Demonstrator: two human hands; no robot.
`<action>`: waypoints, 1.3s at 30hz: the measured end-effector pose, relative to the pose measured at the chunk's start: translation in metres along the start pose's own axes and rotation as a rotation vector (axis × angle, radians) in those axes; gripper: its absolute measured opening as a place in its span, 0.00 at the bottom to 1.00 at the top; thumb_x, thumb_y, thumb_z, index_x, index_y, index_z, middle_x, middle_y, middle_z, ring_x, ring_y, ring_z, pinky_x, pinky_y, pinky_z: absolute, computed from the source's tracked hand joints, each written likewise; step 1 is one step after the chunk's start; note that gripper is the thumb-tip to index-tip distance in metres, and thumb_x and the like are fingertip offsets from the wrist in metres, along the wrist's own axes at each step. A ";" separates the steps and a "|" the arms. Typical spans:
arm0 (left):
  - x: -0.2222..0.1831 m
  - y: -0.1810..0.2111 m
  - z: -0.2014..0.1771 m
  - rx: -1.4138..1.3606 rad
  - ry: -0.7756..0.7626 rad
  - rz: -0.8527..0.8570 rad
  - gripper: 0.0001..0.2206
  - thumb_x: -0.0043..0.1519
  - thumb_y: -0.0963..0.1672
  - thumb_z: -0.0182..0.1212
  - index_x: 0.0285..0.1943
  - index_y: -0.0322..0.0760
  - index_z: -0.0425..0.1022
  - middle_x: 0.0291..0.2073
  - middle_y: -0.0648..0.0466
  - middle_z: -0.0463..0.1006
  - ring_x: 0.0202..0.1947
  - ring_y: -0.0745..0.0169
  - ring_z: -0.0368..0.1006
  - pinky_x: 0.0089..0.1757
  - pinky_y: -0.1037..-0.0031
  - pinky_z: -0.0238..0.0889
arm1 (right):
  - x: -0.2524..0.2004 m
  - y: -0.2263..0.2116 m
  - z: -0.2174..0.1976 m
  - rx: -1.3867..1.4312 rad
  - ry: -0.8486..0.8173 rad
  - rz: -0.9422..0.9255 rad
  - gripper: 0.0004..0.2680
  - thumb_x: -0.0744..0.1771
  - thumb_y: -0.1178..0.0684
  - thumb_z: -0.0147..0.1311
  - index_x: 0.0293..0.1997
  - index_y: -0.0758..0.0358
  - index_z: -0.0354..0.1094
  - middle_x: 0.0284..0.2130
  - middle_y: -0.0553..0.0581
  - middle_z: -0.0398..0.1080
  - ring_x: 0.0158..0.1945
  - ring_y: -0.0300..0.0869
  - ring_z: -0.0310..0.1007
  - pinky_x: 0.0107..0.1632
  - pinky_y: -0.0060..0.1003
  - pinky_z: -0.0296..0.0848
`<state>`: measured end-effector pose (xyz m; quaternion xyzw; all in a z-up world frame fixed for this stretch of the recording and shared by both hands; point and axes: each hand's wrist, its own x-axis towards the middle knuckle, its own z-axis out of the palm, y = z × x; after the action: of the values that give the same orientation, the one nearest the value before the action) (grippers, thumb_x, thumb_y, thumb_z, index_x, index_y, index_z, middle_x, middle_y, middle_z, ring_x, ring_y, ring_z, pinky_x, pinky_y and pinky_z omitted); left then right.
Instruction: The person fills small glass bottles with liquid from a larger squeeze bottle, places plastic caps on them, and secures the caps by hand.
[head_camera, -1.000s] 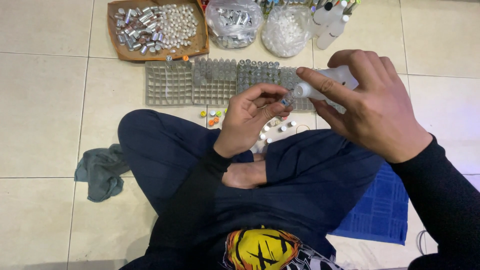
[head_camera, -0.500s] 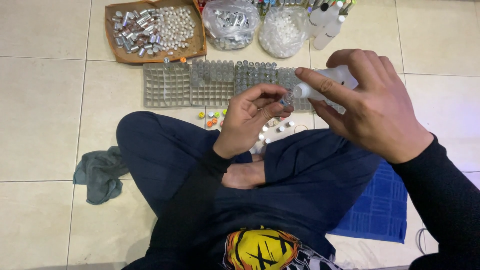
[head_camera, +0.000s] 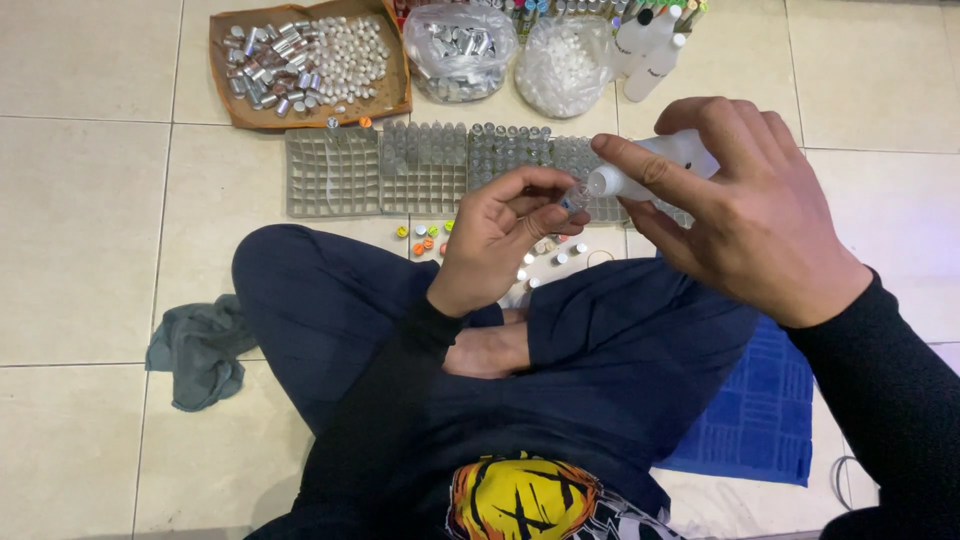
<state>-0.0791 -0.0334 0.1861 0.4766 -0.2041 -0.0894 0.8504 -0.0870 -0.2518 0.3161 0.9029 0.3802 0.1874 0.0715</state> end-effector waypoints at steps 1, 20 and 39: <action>0.001 0.000 0.000 0.000 -0.001 0.000 0.12 0.68 0.42 0.62 0.58 0.31 0.73 0.48 0.47 0.80 0.48 0.53 0.83 0.52 0.68 0.80 | 0.000 0.000 0.000 -0.001 0.000 0.000 0.18 0.71 0.47 0.62 0.72 0.50 0.69 0.52 0.64 0.67 0.51 0.54 0.70 0.48 0.49 0.72; 0.001 0.000 0.004 -0.068 -0.024 -0.004 0.12 0.68 0.41 0.62 0.58 0.29 0.72 0.48 0.44 0.79 0.48 0.50 0.82 0.52 0.66 0.80 | -0.001 -0.002 -0.005 0.166 0.013 0.023 0.19 0.71 0.51 0.63 0.72 0.57 0.67 0.51 0.67 0.67 0.48 0.55 0.72 0.46 0.49 0.73; 0.004 -0.049 -0.104 0.015 0.140 -0.008 0.06 0.71 0.42 0.58 0.55 0.37 0.72 0.49 0.50 0.77 0.53 0.58 0.76 0.58 0.60 0.75 | 0.011 0.106 0.264 1.040 0.176 0.831 0.14 0.67 0.64 0.66 0.55 0.64 0.64 0.44 0.58 0.72 0.44 0.43 0.73 0.47 0.35 0.77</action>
<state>-0.0282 0.0200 0.0978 0.4890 -0.1426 -0.0578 0.8586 0.0939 -0.3152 0.1053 0.8725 0.0463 0.0647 -0.4820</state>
